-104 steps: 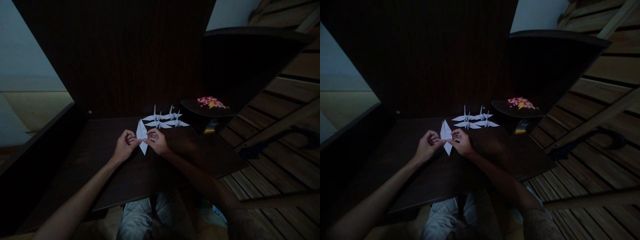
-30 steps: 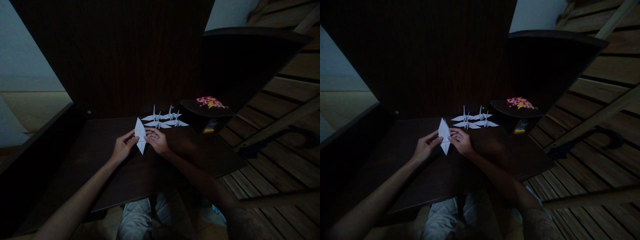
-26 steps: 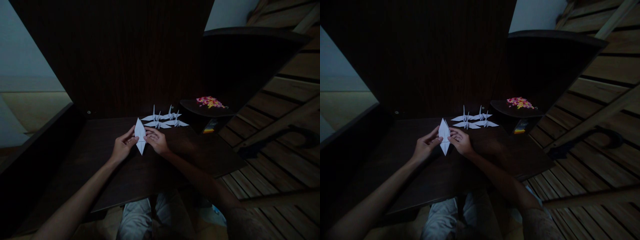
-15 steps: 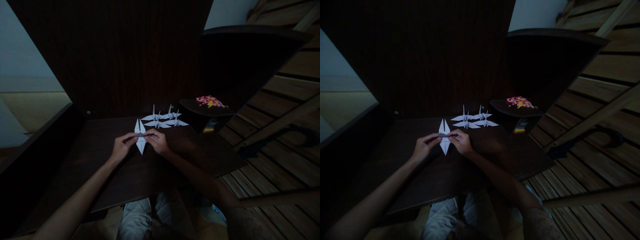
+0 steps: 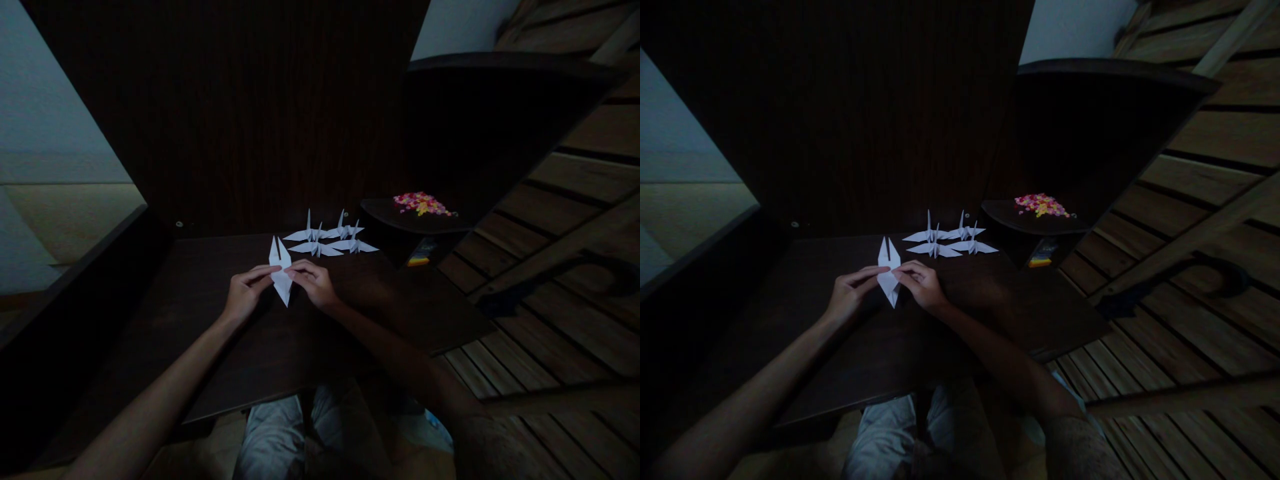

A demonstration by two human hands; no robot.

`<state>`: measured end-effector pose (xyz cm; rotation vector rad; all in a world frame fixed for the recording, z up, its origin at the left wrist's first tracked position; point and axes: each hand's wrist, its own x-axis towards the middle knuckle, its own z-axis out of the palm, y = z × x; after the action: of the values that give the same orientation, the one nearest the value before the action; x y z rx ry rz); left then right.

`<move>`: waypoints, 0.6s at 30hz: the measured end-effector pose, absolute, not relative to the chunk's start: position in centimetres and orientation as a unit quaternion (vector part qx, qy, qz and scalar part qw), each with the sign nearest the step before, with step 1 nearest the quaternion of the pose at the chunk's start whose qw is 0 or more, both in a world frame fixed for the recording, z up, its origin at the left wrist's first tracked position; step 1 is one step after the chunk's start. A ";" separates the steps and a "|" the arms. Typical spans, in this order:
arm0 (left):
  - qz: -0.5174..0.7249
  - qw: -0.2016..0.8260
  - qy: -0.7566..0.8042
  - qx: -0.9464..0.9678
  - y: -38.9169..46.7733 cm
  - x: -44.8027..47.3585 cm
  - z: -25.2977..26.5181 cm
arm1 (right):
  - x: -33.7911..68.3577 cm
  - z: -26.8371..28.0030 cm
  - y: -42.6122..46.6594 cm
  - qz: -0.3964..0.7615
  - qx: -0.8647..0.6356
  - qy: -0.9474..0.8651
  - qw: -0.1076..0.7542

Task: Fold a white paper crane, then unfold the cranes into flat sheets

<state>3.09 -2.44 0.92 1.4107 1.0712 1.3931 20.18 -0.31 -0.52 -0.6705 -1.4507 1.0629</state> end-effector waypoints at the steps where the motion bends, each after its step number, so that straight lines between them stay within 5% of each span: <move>1: 0.561 0.436 0.434 0.554 -2.4 3.1 0.9 | 20.0 -0.7 -0.3 0.458 -0.283 -0.612 0.580; 8: 0.576 0.508 0.420 0.484 -2.4 3.4 0.8 | 19.9 -1.0 -0.3 0.469 -0.310 -0.591 0.579; 18: 0.538 0.484 0.458 0.516 -2.6 3.6 1.2 | 19.9 -0.9 -0.1 0.498 -0.321 -0.567 0.572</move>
<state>3.64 -2.57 1.22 1.2568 1.1147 1.3114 19.87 -0.09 -0.91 -0.7524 -1.3308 1.1672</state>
